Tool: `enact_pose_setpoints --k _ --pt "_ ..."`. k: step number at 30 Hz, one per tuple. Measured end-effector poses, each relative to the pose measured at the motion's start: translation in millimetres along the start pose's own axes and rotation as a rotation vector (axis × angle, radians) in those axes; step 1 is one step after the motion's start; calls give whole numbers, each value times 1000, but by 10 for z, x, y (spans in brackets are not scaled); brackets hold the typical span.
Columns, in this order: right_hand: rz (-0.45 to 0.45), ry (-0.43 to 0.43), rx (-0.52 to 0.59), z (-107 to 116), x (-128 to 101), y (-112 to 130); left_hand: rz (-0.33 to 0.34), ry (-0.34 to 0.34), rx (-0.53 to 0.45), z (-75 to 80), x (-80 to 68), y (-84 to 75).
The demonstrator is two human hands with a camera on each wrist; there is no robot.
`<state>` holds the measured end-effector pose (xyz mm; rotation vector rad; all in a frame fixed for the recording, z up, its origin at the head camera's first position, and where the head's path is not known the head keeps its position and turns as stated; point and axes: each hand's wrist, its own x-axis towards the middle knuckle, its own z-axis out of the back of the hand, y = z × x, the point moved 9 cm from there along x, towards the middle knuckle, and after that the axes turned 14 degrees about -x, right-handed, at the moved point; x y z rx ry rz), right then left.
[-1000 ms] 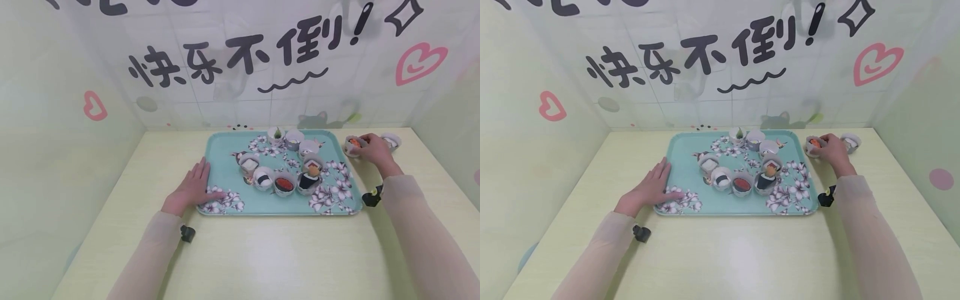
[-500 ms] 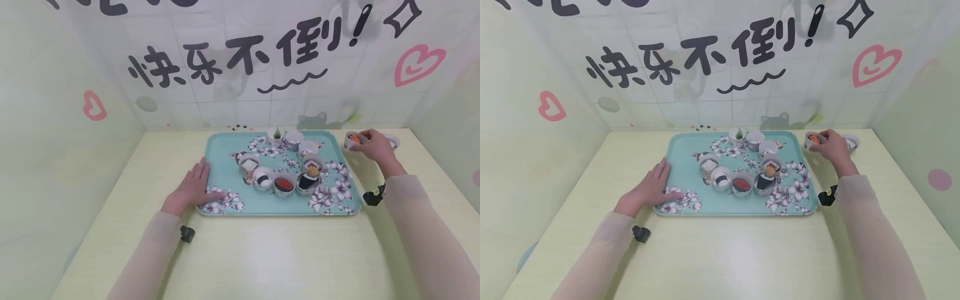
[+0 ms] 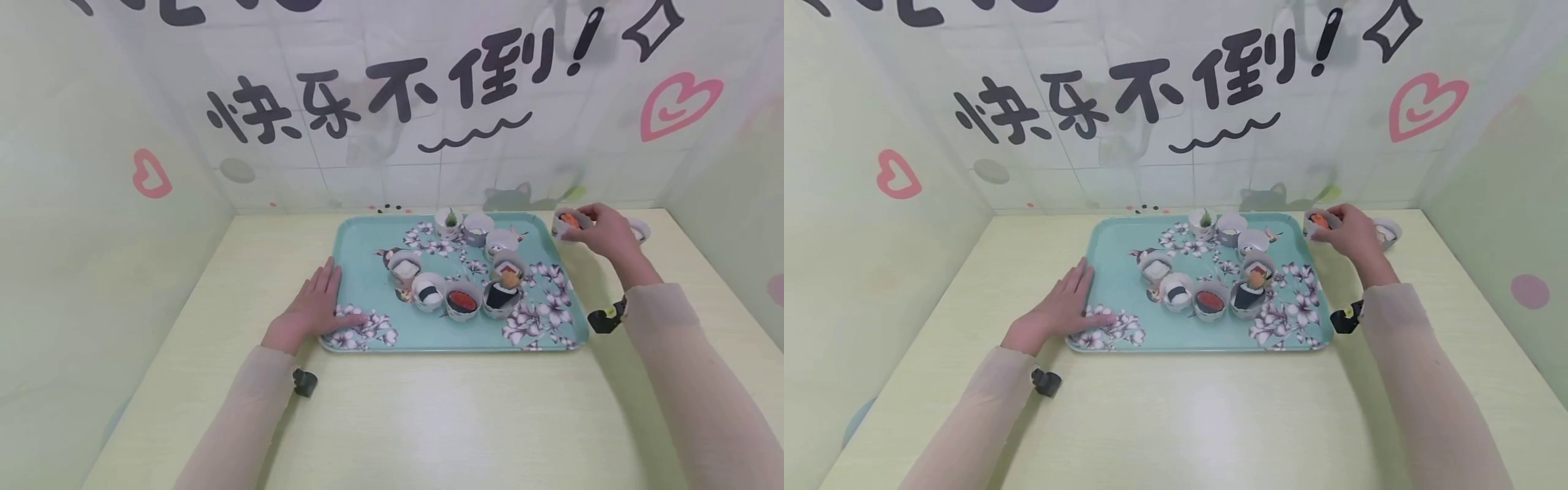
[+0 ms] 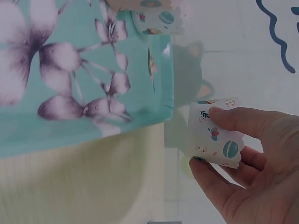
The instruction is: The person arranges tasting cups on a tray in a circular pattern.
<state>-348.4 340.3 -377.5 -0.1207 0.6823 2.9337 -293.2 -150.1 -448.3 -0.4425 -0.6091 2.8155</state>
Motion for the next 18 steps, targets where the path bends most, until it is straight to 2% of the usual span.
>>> enact_pose_setpoints --k 18 --pt "98 39 21 -65 -94 537 -1 1 0 4 -1 -4"
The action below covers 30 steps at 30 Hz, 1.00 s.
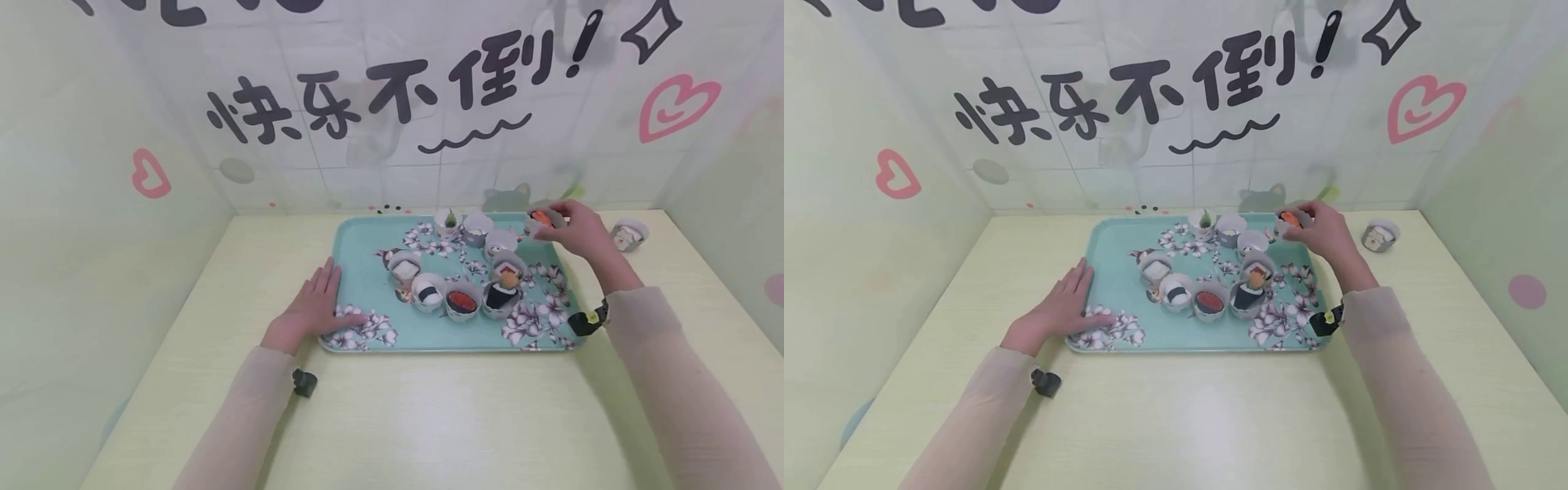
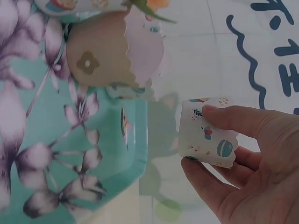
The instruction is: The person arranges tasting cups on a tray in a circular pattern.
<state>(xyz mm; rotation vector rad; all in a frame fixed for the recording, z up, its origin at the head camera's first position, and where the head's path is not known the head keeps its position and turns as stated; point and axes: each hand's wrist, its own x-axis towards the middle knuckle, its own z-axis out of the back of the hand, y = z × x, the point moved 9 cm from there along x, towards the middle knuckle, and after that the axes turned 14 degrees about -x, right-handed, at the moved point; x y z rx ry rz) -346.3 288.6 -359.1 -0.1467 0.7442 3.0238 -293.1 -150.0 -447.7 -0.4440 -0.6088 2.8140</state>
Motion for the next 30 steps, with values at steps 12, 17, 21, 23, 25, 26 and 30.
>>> enact_pose_setpoints --k 12,17,21,23,25,26,30 --pt "77 -6 -3 -62 -21 406 0 -5 -15 -10 -14 11" --pt "97 -6 -6 -106 -22 548 0 -3 -17 -16 -10 11" --pt "111 10 -2 -147 -22 669 -4 -3 -15 -11 -4 4" --pt "117 18 -1 -168 -21 730 -4 -4 -17 -6 -3 3" --pt "122 23 -1 -188 -19 793 -3 -3 -17 -5 -2 6" --pt "125 24 -2 -199 -16 818 -3 -3 -16 -5 0 8" --pt "141 17 -3 -245 3 920 -5 3 -7 -16 10 23"
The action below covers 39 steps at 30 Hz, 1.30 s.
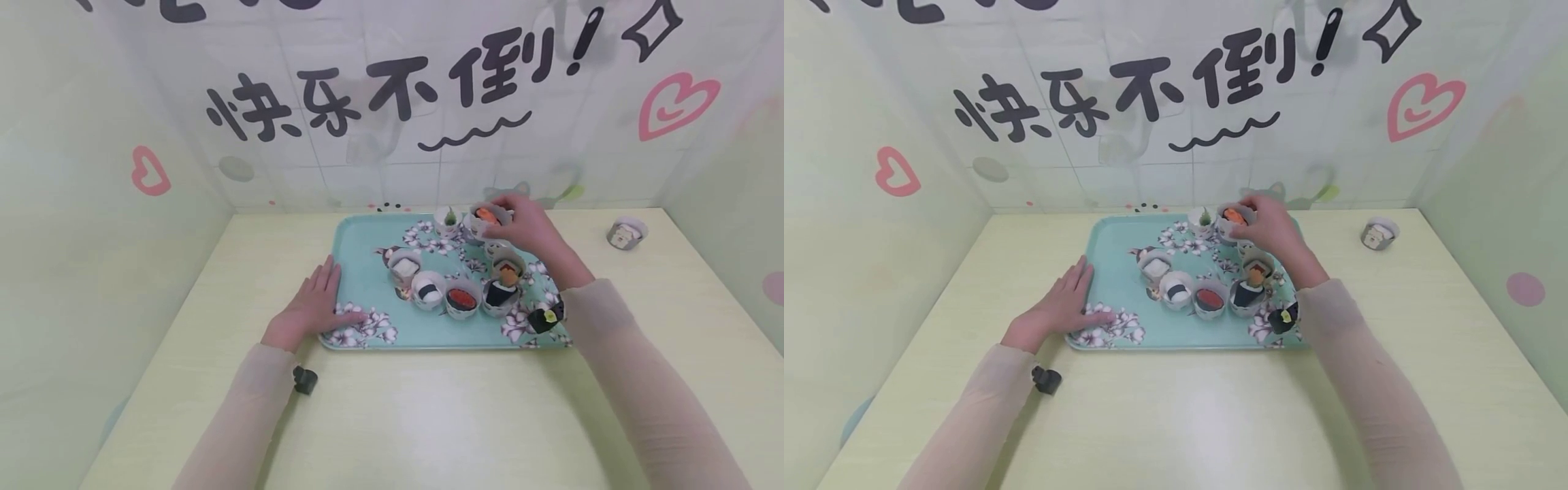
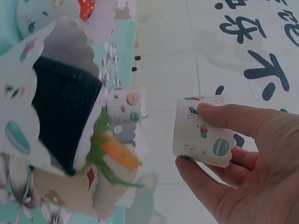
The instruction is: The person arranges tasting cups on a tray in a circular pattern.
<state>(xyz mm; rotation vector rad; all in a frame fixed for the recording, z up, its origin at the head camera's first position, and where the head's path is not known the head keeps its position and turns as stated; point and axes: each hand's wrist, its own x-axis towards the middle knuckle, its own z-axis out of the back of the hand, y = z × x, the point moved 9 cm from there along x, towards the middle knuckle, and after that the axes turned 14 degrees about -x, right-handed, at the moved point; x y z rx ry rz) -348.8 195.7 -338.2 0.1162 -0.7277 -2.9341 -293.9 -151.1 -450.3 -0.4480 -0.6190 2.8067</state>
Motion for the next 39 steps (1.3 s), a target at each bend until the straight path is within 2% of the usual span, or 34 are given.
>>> enact_pose_setpoints --k 13,25,39 --pt "-7 43 13 -206 133 277 1 2 -6 5 -8 -14" --pt "14 99 15 -489 331 547 -4 -11 7 5 5 -7" --pt "-72 184 9 -805 578 730 -10 -4 -5 -26 34 32"
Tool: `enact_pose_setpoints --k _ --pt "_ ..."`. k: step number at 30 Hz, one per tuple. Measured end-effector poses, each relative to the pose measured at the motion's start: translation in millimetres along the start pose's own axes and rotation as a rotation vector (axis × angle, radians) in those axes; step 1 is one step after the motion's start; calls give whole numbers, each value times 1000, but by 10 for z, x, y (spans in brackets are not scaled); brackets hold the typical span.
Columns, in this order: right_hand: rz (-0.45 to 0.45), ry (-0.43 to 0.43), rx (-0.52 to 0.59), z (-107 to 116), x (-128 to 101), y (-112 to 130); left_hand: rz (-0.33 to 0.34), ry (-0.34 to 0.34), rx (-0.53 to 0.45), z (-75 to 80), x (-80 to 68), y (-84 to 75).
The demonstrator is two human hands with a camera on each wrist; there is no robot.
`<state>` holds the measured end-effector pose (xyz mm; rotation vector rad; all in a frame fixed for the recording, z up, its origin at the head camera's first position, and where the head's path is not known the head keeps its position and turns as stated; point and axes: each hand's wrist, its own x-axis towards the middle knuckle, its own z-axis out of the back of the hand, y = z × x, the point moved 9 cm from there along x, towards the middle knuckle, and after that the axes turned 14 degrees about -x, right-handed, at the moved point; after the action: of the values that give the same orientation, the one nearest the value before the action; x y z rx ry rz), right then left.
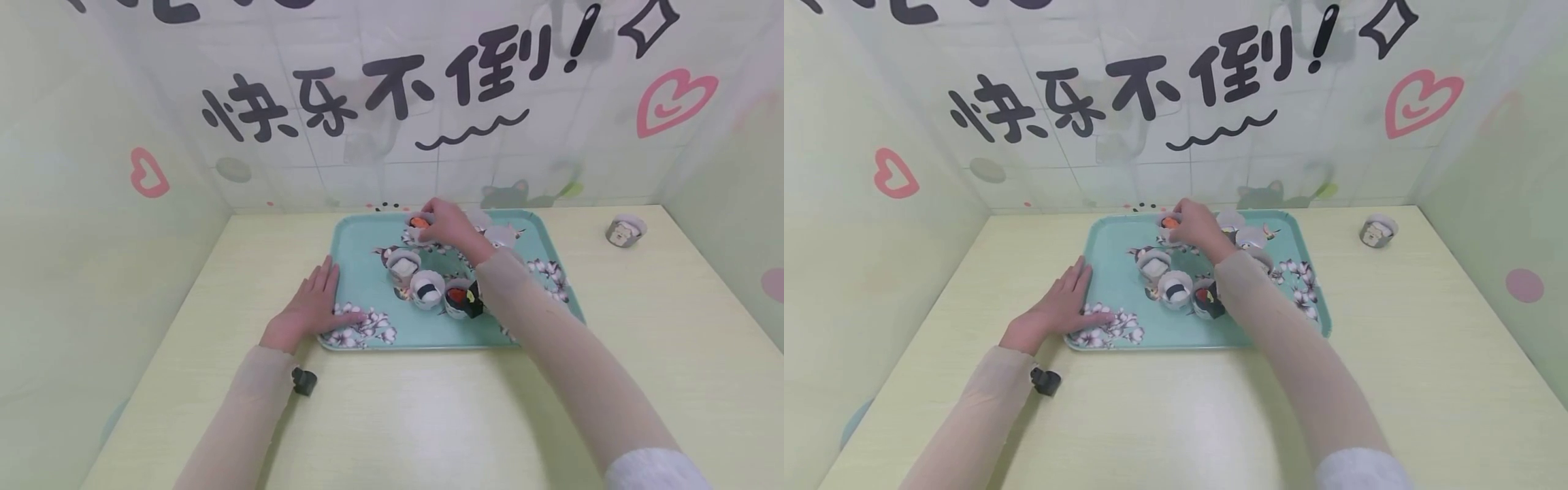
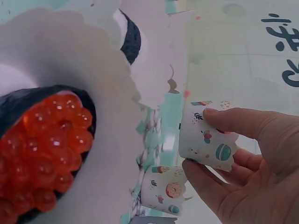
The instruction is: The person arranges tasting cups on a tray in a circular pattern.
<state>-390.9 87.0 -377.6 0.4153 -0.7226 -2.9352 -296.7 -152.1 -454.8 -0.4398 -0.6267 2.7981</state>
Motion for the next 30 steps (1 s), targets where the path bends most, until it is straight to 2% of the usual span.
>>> enact_pose_setpoints --k 9,17,30 --pt "-30 64 -1 -160 58 0 -14 -9 2 -26 28 32" --pt "-23 124 -32 -261 60 -13 -9 0 7 -11 16 -15" --pt "39 228 -89 -310 44 14 6 -4 11 6 -8 -22"
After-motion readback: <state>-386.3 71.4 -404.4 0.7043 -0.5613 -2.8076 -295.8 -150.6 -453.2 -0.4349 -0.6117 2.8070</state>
